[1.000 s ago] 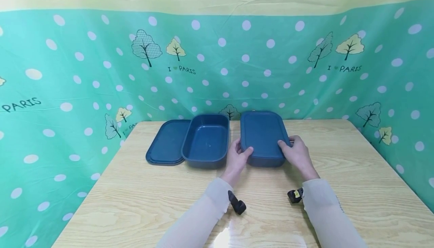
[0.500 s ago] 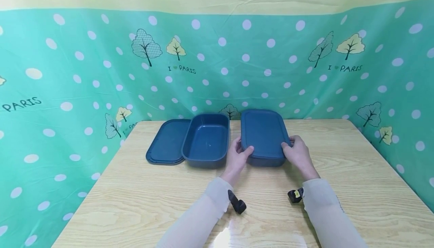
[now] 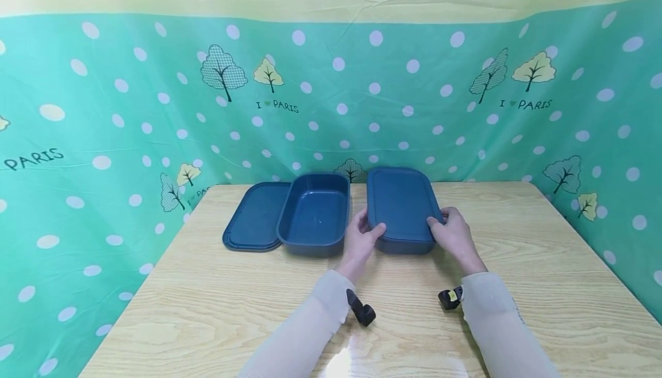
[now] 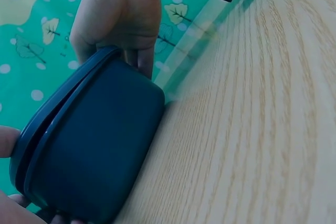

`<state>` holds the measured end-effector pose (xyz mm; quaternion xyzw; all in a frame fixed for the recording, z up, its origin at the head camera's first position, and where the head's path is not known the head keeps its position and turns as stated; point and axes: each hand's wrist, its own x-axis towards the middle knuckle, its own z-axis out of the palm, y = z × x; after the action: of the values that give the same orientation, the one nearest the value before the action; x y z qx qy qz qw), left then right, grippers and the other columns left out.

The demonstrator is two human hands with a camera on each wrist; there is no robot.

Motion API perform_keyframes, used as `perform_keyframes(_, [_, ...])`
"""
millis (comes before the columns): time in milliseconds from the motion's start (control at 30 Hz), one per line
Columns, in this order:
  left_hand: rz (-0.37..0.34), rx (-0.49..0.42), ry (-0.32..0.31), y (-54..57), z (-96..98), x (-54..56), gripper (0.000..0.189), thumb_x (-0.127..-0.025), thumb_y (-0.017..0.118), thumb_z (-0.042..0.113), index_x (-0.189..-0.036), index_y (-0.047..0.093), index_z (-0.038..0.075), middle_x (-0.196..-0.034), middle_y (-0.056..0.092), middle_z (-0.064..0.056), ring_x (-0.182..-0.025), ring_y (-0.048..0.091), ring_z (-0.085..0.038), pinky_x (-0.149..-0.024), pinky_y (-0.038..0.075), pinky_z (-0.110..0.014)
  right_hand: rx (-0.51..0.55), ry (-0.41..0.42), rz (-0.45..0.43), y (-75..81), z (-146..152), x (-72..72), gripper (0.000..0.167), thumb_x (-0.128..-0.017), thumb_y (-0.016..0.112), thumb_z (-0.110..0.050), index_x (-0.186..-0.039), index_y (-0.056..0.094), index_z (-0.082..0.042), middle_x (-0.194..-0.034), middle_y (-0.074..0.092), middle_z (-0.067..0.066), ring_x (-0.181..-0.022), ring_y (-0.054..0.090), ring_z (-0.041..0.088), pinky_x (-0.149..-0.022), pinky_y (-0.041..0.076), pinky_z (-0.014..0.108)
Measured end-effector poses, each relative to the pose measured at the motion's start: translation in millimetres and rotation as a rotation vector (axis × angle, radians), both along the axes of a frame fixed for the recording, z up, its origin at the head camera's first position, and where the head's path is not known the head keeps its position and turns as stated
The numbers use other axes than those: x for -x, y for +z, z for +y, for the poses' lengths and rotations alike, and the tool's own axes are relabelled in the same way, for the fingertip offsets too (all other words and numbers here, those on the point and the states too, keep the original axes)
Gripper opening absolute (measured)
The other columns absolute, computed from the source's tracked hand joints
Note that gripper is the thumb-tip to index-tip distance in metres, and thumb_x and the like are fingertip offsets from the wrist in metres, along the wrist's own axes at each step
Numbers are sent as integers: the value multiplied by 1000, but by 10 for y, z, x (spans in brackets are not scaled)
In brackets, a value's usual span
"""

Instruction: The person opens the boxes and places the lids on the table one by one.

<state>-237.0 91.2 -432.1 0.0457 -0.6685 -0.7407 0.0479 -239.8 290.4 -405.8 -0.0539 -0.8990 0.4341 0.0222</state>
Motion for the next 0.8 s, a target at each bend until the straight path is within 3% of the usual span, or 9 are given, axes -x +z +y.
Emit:
perform_keyframes(233, [-35,-52,-3,29,-11,2,52,-84,72,11,-132,52,10,-127,56,-6,-120,51,-22,-99,44,-35,23,-6,-17,-22,-9,-7,62,-100,39,-30,-140,25,15,-128,41,34,-116,45,44,-94,42,54])
perform_keyframes(800, [-55,-26,27,65,-12,-17,42,-83,74,12,-121,56,6,-119,58,-9,-115,54,-22,-98,45,-36,19,0,-20,15,-13,-15,62,-101,38,-30,-141,23,15,-129,39,35,-117,43,45,-95,40,56])
